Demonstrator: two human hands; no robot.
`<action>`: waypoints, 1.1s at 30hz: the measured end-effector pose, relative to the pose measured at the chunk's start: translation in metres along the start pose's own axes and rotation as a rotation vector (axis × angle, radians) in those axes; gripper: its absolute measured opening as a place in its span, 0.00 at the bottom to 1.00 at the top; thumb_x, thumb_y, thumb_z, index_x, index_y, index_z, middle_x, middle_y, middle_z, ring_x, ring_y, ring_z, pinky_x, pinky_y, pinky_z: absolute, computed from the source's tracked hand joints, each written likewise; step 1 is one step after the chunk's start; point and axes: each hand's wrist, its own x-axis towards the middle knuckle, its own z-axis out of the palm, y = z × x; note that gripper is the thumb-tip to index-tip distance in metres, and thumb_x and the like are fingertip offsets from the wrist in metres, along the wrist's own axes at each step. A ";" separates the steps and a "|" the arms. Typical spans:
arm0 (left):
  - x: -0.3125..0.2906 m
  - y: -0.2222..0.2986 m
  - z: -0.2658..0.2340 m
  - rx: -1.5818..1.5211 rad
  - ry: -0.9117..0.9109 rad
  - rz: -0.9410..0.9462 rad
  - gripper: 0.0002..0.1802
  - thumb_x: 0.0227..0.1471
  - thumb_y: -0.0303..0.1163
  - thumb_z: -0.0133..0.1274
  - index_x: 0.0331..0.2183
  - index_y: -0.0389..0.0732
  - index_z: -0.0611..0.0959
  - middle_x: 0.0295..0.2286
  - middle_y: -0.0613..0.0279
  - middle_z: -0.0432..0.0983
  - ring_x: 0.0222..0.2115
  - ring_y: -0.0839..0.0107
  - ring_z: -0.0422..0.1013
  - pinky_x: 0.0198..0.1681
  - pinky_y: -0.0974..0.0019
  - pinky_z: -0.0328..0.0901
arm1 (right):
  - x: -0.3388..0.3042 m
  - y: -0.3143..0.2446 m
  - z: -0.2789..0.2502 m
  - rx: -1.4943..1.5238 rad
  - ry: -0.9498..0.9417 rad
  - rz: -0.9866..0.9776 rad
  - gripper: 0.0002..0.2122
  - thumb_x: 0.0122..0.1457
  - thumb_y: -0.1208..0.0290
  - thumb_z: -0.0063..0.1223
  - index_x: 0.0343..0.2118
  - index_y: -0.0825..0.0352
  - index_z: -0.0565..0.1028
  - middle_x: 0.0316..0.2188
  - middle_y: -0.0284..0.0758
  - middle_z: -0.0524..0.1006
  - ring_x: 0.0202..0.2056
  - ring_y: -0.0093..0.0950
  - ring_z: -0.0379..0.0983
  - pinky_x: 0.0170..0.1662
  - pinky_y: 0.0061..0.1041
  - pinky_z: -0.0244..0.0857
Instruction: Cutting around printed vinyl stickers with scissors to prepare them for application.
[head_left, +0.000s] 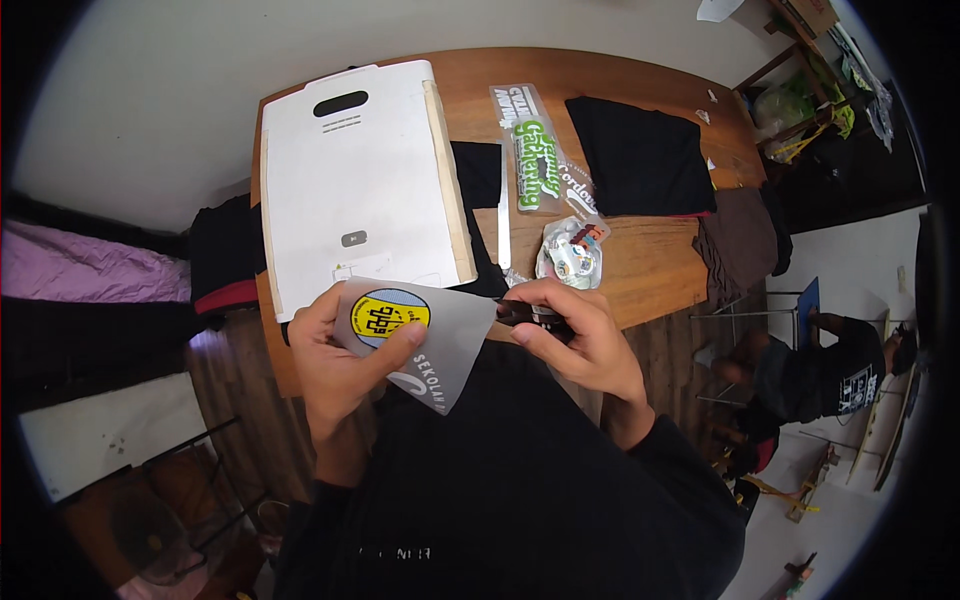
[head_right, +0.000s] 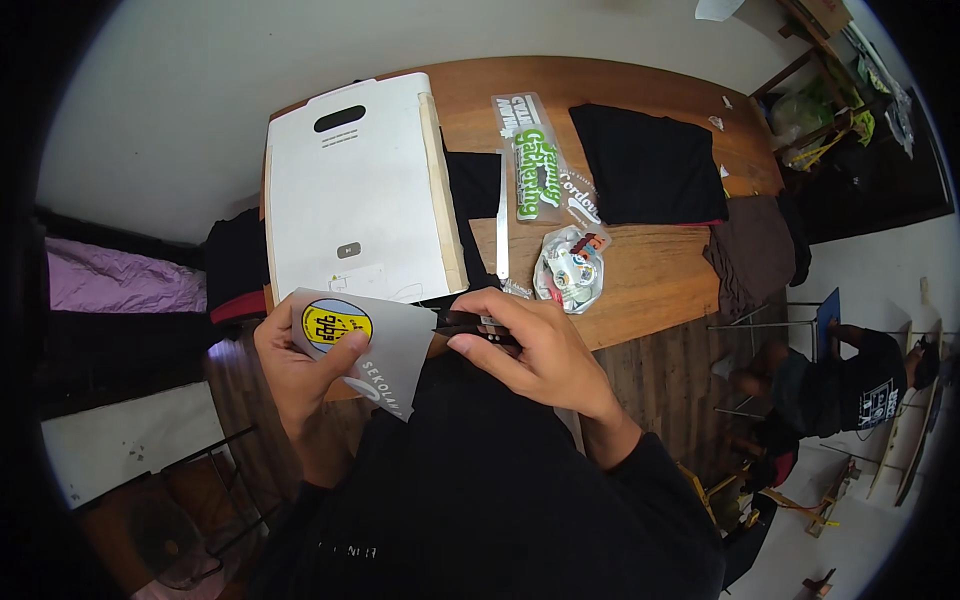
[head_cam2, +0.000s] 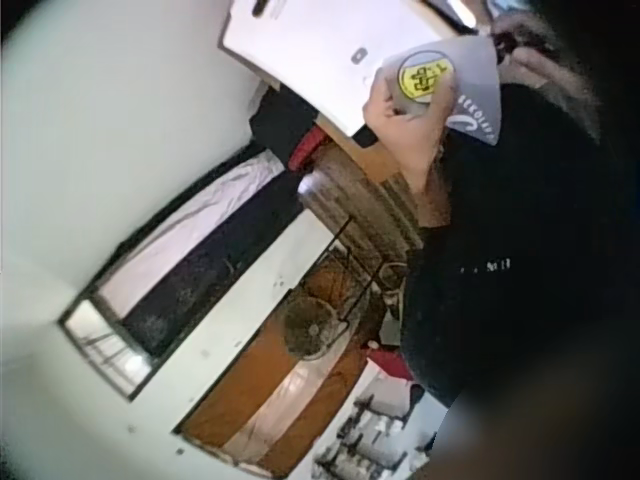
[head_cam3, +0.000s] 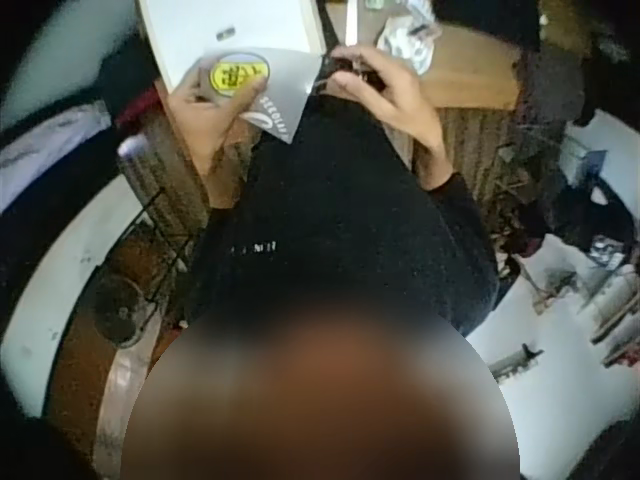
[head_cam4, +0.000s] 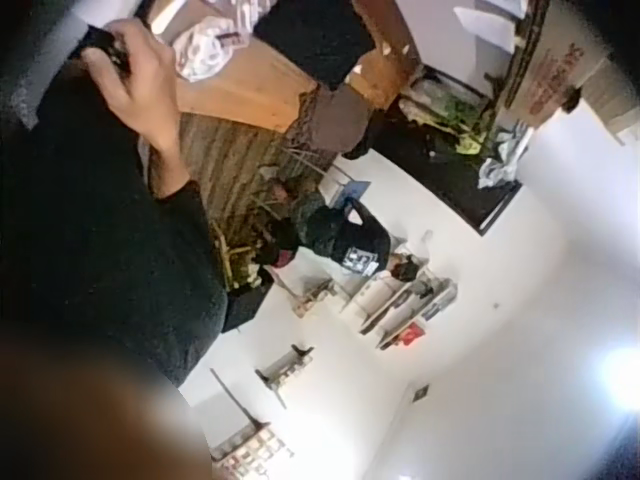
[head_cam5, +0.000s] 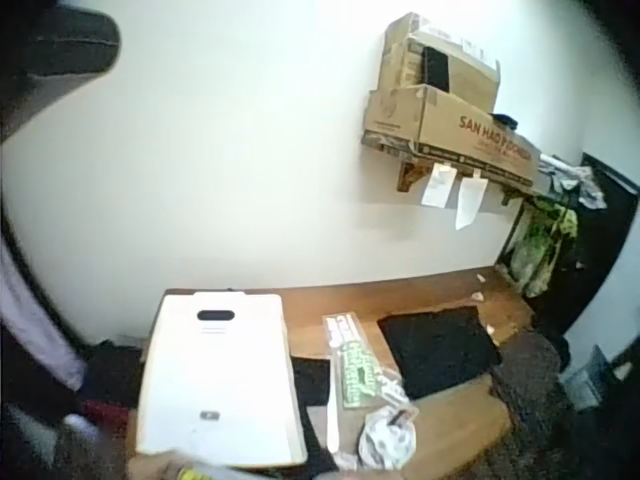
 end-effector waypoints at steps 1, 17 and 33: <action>0.000 0.000 0.000 0.013 0.005 -0.007 0.14 0.37 0.22 0.63 0.30 0.31 0.78 0.21 0.59 0.76 0.18 0.80 0.70 0.20 0.80 0.65 | 0.000 0.000 0.000 -0.003 0.004 0.000 0.13 0.53 0.70 0.55 0.39 0.70 0.72 0.27 0.36 0.76 0.25 0.23 0.73 0.25 0.18 0.63; 0.001 0.003 0.002 0.100 -0.044 -0.039 0.13 0.36 0.23 0.63 0.29 0.31 0.79 0.22 0.59 0.77 0.22 0.79 0.73 0.26 0.78 0.67 | 0.000 0.009 0.005 -0.020 0.041 -0.060 0.10 0.54 0.71 0.54 0.36 0.71 0.74 0.24 0.37 0.76 0.19 0.21 0.69 0.20 0.18 0.58; -0.001 0.003 0.003 0.101 -0.043 0.010 0.13 0.36 0.23 0.63 0.29 0.31 0.79 0.21 0.59 0.77 0.22 0.79 0.72 0.25 0.79 0.66 | -0.001 0.009 0.007 -0.027 0.048 -0.031 0.09 0.55 0.72 0.53 0.36 0.71 0.74 0.24 0.35 0.76 0.19 0.20 0.68 0.19 0.17 0.56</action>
